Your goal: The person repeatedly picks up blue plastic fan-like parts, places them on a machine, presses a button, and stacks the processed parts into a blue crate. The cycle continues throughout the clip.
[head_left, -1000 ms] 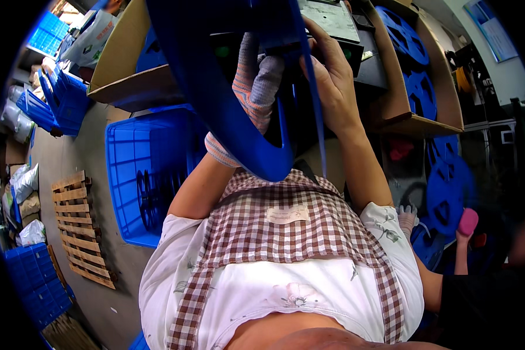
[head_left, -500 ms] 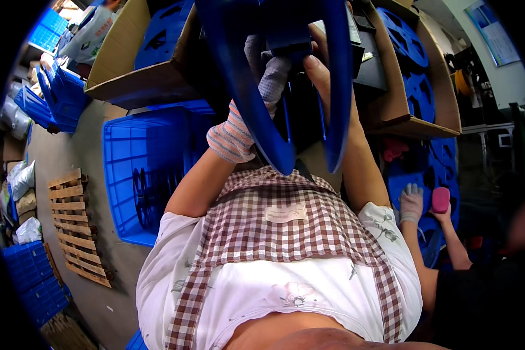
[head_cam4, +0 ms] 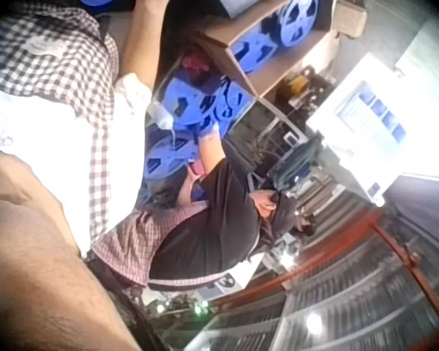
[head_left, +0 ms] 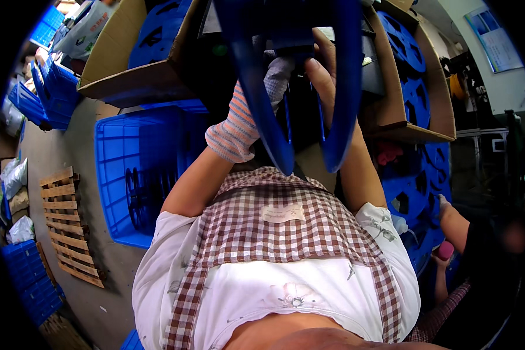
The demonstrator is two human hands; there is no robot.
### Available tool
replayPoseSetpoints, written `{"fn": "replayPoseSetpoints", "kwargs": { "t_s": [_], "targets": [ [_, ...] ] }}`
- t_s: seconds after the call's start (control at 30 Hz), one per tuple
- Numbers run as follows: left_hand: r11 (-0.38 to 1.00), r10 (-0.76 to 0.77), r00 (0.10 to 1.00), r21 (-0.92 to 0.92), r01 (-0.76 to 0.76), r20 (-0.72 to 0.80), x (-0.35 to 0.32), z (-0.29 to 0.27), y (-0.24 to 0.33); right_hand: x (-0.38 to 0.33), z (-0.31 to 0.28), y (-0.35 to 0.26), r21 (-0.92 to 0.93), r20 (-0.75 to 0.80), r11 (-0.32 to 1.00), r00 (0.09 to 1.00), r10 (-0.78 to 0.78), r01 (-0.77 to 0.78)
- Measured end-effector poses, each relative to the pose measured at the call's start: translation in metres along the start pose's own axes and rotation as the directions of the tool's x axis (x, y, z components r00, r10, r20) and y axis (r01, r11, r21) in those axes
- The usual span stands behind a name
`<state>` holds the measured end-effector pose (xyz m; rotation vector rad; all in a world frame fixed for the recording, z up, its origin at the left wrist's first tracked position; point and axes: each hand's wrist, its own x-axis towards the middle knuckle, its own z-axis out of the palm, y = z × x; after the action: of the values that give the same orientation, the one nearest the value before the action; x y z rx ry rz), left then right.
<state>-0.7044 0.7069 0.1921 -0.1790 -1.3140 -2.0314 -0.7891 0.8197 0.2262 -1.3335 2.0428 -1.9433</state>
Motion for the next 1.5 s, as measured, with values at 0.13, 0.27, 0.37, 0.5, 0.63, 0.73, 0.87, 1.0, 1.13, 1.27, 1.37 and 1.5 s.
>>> {"fn": "replayPoseSetpoints", "kwargs": {
  "t_s": [0.13,0.27,0.37,0.5,0.63,0.73,0.87,1.0,1.13,1.27,1.37,1.5],
  "targets": [
    [0.999,-0.014,1.000,0.034,0.014,0.008,0.001,-0.005,0.002,0.006,-0.002,0.004,-0.082,0.022,0.995,0.998,-0.060,0.062],
    [0.970,-0.112,0.986,0.231,0.080,0.127,-0.017,-0.022,0.025,0.014,-0.029,-0.022,-0.207,0.218,0.978,0.976,0.016,0.031],
    [0.925,-0.108,0.969,0.380,0.016,0.221,-0.007,-0.050,0.030,0.034,-0.056,-0.022,-0.411,0.344,0.909,0.912,0.224,-0.069],
    [0.908,-0.030,0.947,0.405,-0.108,0.321,0.073,-0.128,-0.015,0.102,-0.077,0.014,-0.600,0.396,0.795,0.896,0.202,0.086],
    [0.971,-0.015,0.895,-0.208,0.119,0.446,0.178,-0.171,-0.051,0.204,-0.069,0.042,-0.772,0.323,0.634,0.883,0.341,0.038],
    [0.881,-0.239,0.930,0.465,0.087,0.280,0.209,-0.133,-0.027,0.247,-0.068,0.065,-0.860,0.177,0.504,0.882,0.436,-0.077],
    [0.585,-0.254,0.915,0.803,-0.113,0.313,0.232,-0.185,-0.082,0.280,-0.061,0.138,-0.801,0.405,0.565,0.873,0.271,0.196],
    [0.907,-0.260,0.947,0.385,0.173,0.187,0.188,-0.179,-0.047,0.274,-0.042,0.134,-0.778,0.413,0.615,0.840,0.352,0.125],
    [0.909,-0.369,0.922,-0.159,0.384,0.117,0.179,-0.174,-0.036,0.265,-0.039,0.113,-0.820,0.385,0.555,0.849,0.361,0.136],
    [0.834,-0.135,0.987,0.548,0.069,0.082,0.135,-0.189,-0.004,0.224,-0.056,0.092,-0.782,0.183,0.605,0.983,-0.012,0.153],
    [0.482,0.017,0.996,0.874,0.065,-0.083,0.096,-0.144,0.012,0.139,-0.132,0.090,-0.647,0.024,0.755,0.992,-0.121,0.108],
    [0.083,-0.008,0.992,0.989,0.123,-0.122,0.069,-0.154,-0.019,0.041,-0.150,0.150,-0.482,-0.122,0.782,0.914,0.387,-0.396]
  ]
}}
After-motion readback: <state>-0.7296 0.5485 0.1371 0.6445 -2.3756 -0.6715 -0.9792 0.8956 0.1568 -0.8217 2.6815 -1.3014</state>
